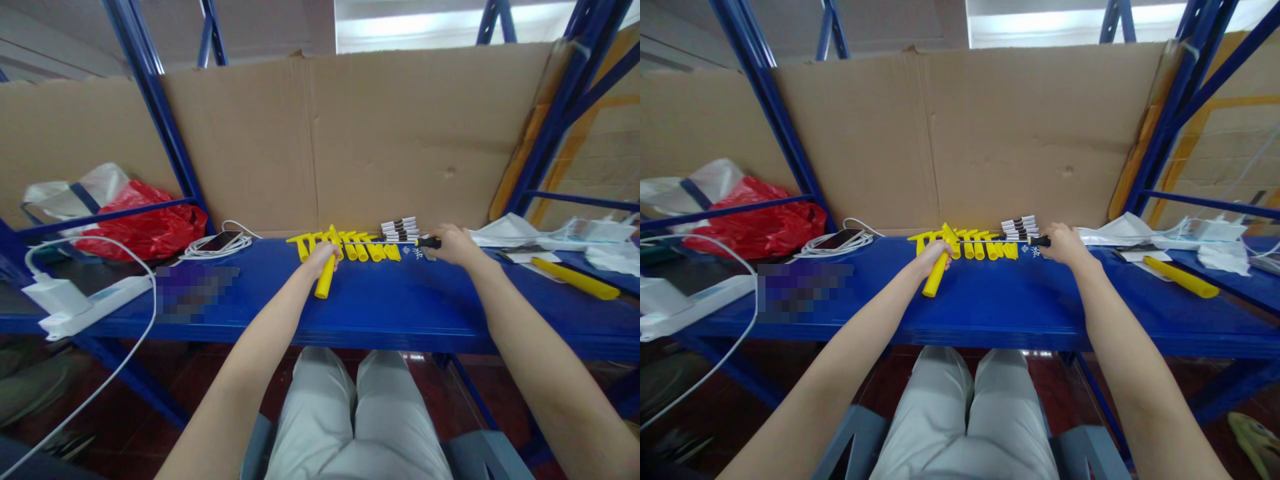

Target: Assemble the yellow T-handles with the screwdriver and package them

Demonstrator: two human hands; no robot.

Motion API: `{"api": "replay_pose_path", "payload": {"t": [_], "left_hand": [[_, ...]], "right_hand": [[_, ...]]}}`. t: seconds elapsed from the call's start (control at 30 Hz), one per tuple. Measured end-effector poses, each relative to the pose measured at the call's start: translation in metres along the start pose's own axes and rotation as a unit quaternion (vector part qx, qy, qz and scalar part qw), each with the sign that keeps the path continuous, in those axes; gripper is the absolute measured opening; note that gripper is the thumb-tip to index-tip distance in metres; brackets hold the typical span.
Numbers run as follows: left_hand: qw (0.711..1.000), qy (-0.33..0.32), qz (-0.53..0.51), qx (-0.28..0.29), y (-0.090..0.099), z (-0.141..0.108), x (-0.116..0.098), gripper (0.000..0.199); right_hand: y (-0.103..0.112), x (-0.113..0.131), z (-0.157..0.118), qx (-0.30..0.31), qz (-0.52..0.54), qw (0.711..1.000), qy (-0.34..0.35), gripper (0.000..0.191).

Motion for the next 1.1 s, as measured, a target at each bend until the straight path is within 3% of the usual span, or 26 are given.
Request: {"api": "replay_pose_path", "payload": {"t": [0.47, 0.73, 0.93, 1.1], "left_hand": [[0.999, 0.029, 0.015, -0.008, 0.000, -0.001, -0.004, 0.018], [0.998, 0.011, 0.064, -0.006, -0.001, -0.001, -0.001, 0.023], [0.997, 0.002, 0.081, -0.015, 0.002, 0.002, 0.000, 0.021], [0.996, -0.015, 0.092, 0.015, 0.003, 0.005, 0.002, 0.023]], "right_hand": [[0.000, -0.003, 0.000, -0.012, 0.012, 1.000, 0.013, 0.021], [0.009, 0.005, -0.006, 0.029, -0.004, 0.997, -0.069, 0.027], [0.005, 0.005, -0.004, 0.032, 0.008, 0.999, -0.039, 0.032], [0.005, 0.005, -0.003, 0.049, 0.013, 0.998, -0.020, 0.029]]}}
Point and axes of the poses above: each hand's wrist, its own z-axis towards the middle knuckle, its own y-axis out of the back of the hand, x = y × z, the point moved 1 cm from there along z, towards the middle knuckle, and after that the axes turned 13 degrees about x, right-handed, at the moved point
